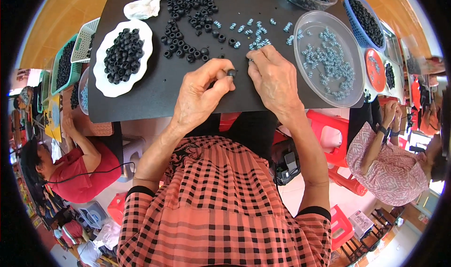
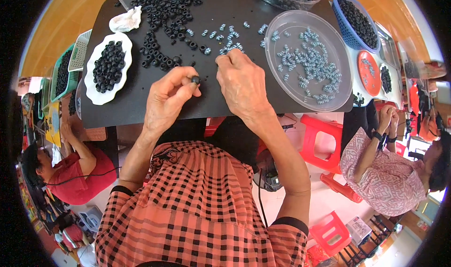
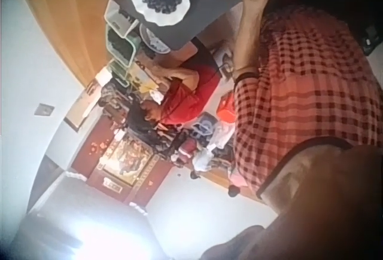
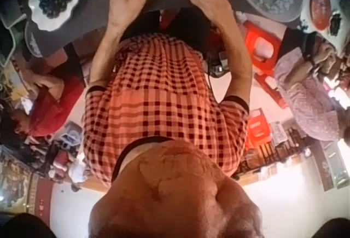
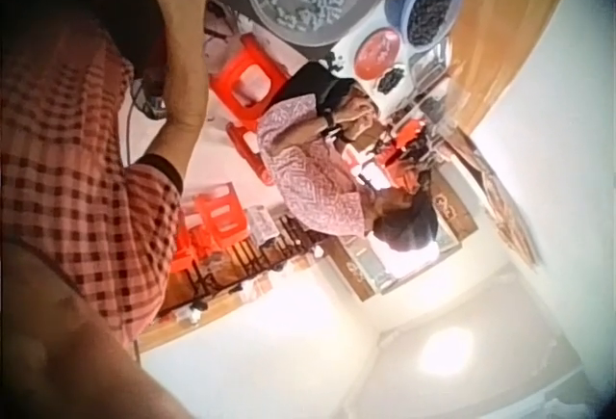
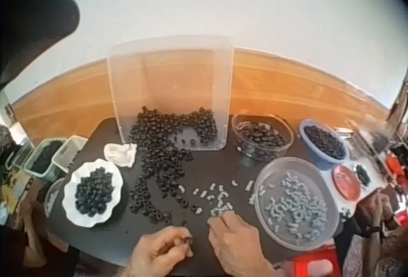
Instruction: The person assembles small parts by picking up black plastic pieces and light blue coils from the table and trays and inserting the coils into the black pieces by hand.
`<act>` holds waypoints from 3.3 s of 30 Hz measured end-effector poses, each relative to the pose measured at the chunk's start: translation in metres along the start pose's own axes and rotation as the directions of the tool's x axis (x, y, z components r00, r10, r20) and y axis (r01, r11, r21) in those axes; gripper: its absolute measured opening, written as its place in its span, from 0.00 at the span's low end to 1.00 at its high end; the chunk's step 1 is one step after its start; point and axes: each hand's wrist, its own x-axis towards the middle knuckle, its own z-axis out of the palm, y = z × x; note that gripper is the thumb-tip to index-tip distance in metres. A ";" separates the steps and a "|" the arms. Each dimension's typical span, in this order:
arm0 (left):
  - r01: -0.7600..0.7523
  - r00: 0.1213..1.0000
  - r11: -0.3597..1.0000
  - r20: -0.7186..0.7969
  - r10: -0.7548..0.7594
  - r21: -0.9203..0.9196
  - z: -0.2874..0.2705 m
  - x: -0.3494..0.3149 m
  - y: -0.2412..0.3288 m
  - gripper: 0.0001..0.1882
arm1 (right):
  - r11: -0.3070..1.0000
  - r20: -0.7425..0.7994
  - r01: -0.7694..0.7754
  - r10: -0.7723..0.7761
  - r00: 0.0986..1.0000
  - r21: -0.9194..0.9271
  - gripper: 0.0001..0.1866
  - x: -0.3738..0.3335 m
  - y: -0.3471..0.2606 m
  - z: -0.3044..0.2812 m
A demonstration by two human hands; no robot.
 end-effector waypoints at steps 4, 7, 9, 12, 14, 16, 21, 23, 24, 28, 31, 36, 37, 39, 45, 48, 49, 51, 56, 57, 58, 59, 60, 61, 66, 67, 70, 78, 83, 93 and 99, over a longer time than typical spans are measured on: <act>0.049 0.997 0.998 -0.050 -0.051 -0.040 -0.004 -0.003 -0.010 0.07 | 0.999 -0.054 -0.017 0.019 0.998 0.030 0.10 0.006 0.000 0.004; 0.035 0.997 0.995 -0.063 -0.042 -0.097 -0.006 -0.005 -0.012 0.07 | 0.880 -0.090 -0.122 0.182 0.979 0.460 0.08 0.013 -0.005 -0.007; 0.031 0.997 0.993 -0.067 -0.039 -0.118 -0.005 -0.006 -0.010 0.07 | 0.885 -0.066 -0.102 0.147 0.987 0.454 0.07 0.012 -0.009 -0.012; 0.024 0.997 0.991 -0.066 -0.033 -0.128 -0.006 -0.006 -0.011 0.07 | 0.899 0.021 -0.119 0.122 0.992 0.421 0.08 0.007 -0.004 -0.007; 0.021 0.997 0.992 -0.065 -0.029 -0.121 -0.005 -0.004 -0.014 0.07 | 0.859 -0.022 -0.181 0.218 0.976 0.479 0.08 0.003 -0.005 -0.005; -0.006 0.997 0.977 -0.079 -0.011 -0.213 -0.005 -0.005 -0.021 0.07 | 0.793 -0.040 -0.212 0.285 0.958 0.572 0.08 0.004 -0.007 -0.006; 0.019 0.997 0.989 -0.074 -0.030 -0.145 -0.006 -0.005 -0.022 0.08 | 0.751 -0.031 -0.190 0.269 0.963 0.633 0.08 -0.006 -0.016 -0.008; 0.021 0.997 0.988 -0.071 -0.032 -0.156 -0.005 -0.003 -0.020 0.08 | 0.774 -0.027 -0.196 0.266 0.964 0.602 0.09 -0.010 -0.015 -0.007; 0.030 0.996 0.991 -0.079 -0.041 -0.132 -0.005 -0.003 -0.020 0.08 | 0.795 -0.020 -0.203 0.261 0.965 0.571 0.09 -0.012 -0.014 -0.006; 0.025 0.995 0.991 -0.088 -0.037 -0.132 -0.006 -0.004 -0.018 0.08 | 0.905 0.024 -0.125 0.126 0.992 0.406 0.10 -0.012 -0.014 -0.011; 0.042 0.995 0.988 -0.080 -0.054 -0.149 -0.006 -0.004 -0.019 0.08 | 0.961 0.041 -0.035 0.025 0.999 0.274 0.11 -0.012 -0.015 -0.002; 0.071 0.993 0.929 -0.064 -0.101 -0.363 -0.004 -0.003 -0.016 0.08 | 0.999 0.089 0.037 -0.039 0.995 0.025 0.10 -0.006 -0.021 -0.007; 0.067 0.993 0.884 -0.052 -0.102 -0.462 -0.004 -0.003 -0.017 0.08 | 0.997 0.113 0.057 -0.052 0.992 -0.043 0.10 -0.005 -0.021 -0.007; 0.071 0.995 0.888 -0.030 -0.095 -0.455 -0.005 -0.004 -0.020 0.08 | 0.999 0.079 0.033 -0.031 0.996 -0.025 0.10 -0.004 -0.020 -0.005; 0.097 0.994 0.879 0.008 -0.106 -0.467 -0.004 -0.002 -0.024 0.08 | 0.980 0.015 -0.089 0.088 0.996 0.180 0.08 -0.008 -0.015 -0.002; 0.081 0.996 0.886 0.000 -0.091 -0.457 -0.005 0.000 -0.026 0.09 | 0.986 0.003 -0.063 0.063 0.998 0.157 0.08 -0.007 -0.018 -0.001; 0.064 0.997 0.897 -0.004 -0.073 -0.437 -0.005 0.000 -0.026 0.09 | 0.993 0.000 -0.018 0.018 1.000 0.118 0.08 -0.006 -0.018 -0.001; 0.054 0.998 0.904 0.000 -0.059 -0.423 -0.004 0.001 -0.026 0.09 | 0.996 -0.020 0.030 -0.029 0.999 0.082 0.08 -0.004 -0.016 -0.001; 0.055 0.998 0.931 -0.008 -0.062 -0.361 -0.002 0.000 -0.022 0.08 | 0.968 -0.042 -0.024 0.036 0.998 0.248 0.09 -0.007 -0.012 0.000; 0.060 0.998 0.929 -0.001 -0.065 -0.365 -0.001 0.000 -0.021 0.08 | 0.899 -0.024 -0.102 0.124 0.992 0.425 0.08 -0.009 -0.016 -0.003; 0.065 0.998 0.927 0.005 -0.068 -0.370 -0.001 -0.001 -0.020 0.07 | 0.792 0.010 -0.173 0.206 0.978 0.585 0.07 -0.009 -0.018 -0.006; 0.067 0.998 0.927 0.005 -0.070 -0.370 0.001 -0.001 -0.020 0.07 | 0.792 0.012 -0.175 0.207 0.978 0.585 0.07 -0.009 -0.021 -0.008; 0.068 0.997 0.930 -0.018 -0.080 -0.362 0.002 -0.001 -0.018 0.07 | 0.723 0.069 -0.228 0.243 0.968 0.652 0.07 -0.009 -0.024 -0.009; 0.070 0.995 0.932 -0.042 -0.091 -0.354 0.003 -0.002 -0.017 0.07 | 0.646 0.130 -0.281 0.272 0.954 0.710 0.06 -0.008 -0.026 -0.009; 0.048 0.998 0.967 -0.037 -0.059 -0.249 0.002 -0.003 -0.015 0.06 | 0.588 0.118 -0.216 0.201 0.972 0.780 0.06 -0.011 -0.027 -0.002; 0.056 0.997 0.976 -0.035 -0.065 -0.210 0.002 -0.003 -0.015 0.06 | 0.595 0.102 -0.199 0.193 0.976 0.778 0.07 -0.011 -0.027 -0.003; 0.058 0.995 0.980 -0.064 -0.072 -0.193 0.003 -0.004 -0.012 0.05 | 0.670 0.037 -0.132 0.154 0.987 0.731 0.08 -0.011 -0.025 0.000; 0.039 0.998 0.986 -0.041 -0.046 -0.162 0.001 -0.004 -0.019 0.06 | 0.720 -0.079 -0.065 0.164 0.983 0.691 0.09 -0.017 -0.026 0.013; 0.046 0.999 0.985 -0.019 -0.050 -0.164 0.002 -0.005 -0.015 0.06 | 0.650 -0.065 -0.107 0.235 0.970 0.752 0.10 -0.018 -0.025 0.012; 0.009 0.998 0.993 -0.053 -0.016 -0.118 0.000 -0.004 -0.027 0.06 | 0.657 -0.040 -0.051 0.122 0.992 0.752 0.08 -0.015 -0.024 0.017; -0.025 0.999 0.982 -0.049 0.017 -0.188 0.004 -0.006 -0.014 0.06 | 0.414 0.063 -0.151 0.219 0.974 0.897 0.05 -0.015 -0.026 0.018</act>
